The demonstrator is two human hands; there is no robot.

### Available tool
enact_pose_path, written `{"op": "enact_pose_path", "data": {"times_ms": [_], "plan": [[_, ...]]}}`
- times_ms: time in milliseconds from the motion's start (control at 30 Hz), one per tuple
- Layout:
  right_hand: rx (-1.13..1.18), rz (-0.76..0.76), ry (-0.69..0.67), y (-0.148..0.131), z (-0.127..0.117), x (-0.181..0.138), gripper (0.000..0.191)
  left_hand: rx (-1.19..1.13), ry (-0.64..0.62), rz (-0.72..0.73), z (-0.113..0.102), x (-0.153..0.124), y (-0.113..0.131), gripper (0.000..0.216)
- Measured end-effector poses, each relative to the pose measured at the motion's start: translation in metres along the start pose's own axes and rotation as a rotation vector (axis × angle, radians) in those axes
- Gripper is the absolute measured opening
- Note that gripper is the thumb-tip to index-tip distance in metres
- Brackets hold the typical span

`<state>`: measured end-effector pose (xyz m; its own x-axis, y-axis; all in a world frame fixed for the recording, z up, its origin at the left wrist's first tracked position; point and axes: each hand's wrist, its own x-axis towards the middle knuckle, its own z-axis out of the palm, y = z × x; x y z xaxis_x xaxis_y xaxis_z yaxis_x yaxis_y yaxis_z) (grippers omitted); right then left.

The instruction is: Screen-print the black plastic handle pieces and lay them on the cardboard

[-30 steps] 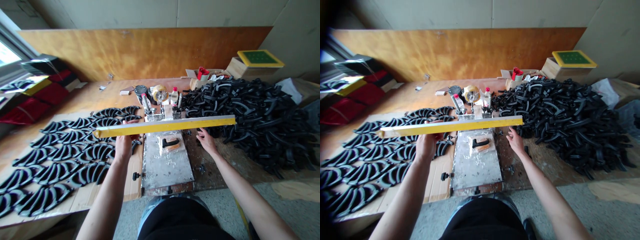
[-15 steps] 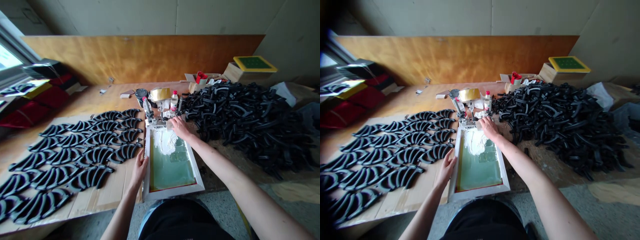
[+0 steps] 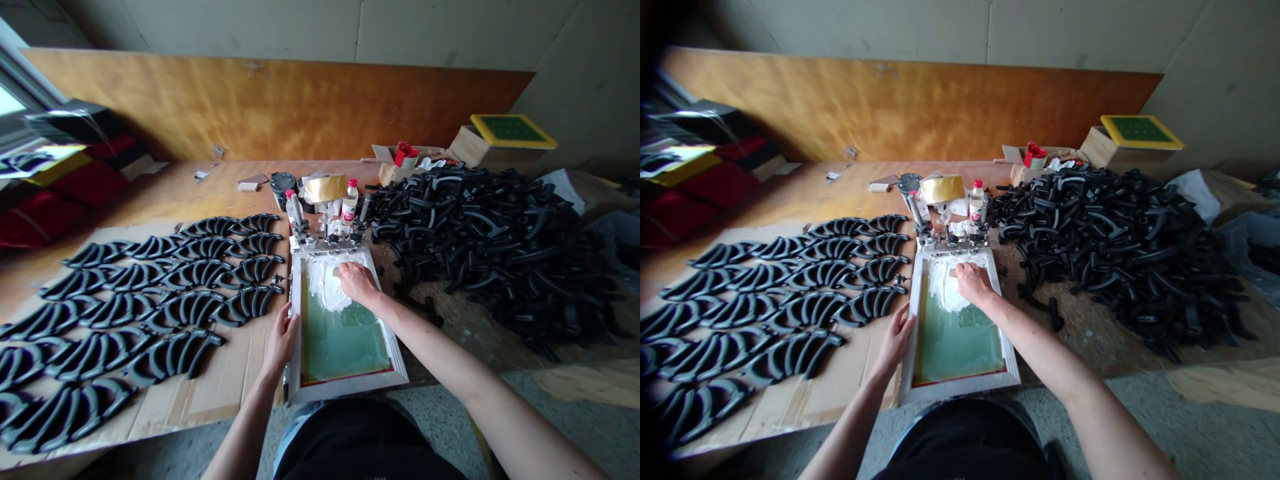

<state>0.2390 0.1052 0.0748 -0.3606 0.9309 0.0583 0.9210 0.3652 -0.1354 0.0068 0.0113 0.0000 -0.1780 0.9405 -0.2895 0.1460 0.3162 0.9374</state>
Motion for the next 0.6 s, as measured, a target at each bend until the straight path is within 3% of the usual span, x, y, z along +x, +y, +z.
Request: {"op": "enact_pose_path", "data": {"times_ms": [133, 200, 300, 400, 600], "plan": [[0.033, -0.411, -0.075, -0.003, -0.008, -0.025, 0.022, 0.009, -0.017, 0.007, 0.000, 0.002, -0.003, 0.078], [0.079, -0.533, -0.108, 0.003, -0.018, -0.031, 0.016, 0.009, -0.015, 0.006, 0.000, 0.002, -0.004, 0.078], [0.165, -0.531, -0.074, 0.013, -0.027, -0.026, 0.009, 0.005, -0.002, -0.002, 0.000, 0.000, 0.000, 0.077], [0.166, -0.457, 0.047, 0.014, -0.017, -0.021, 0.013, -0.036, -0.006, -0.020, -0.001, -0.004, 0.008, 0.080], [0.195, -0.589, 0.100, 0.015, -0.001, -0.035, 0.014, -0.058, 0.015, -0.027, -0.003, -0.012, 0.028, 0.086]]}}
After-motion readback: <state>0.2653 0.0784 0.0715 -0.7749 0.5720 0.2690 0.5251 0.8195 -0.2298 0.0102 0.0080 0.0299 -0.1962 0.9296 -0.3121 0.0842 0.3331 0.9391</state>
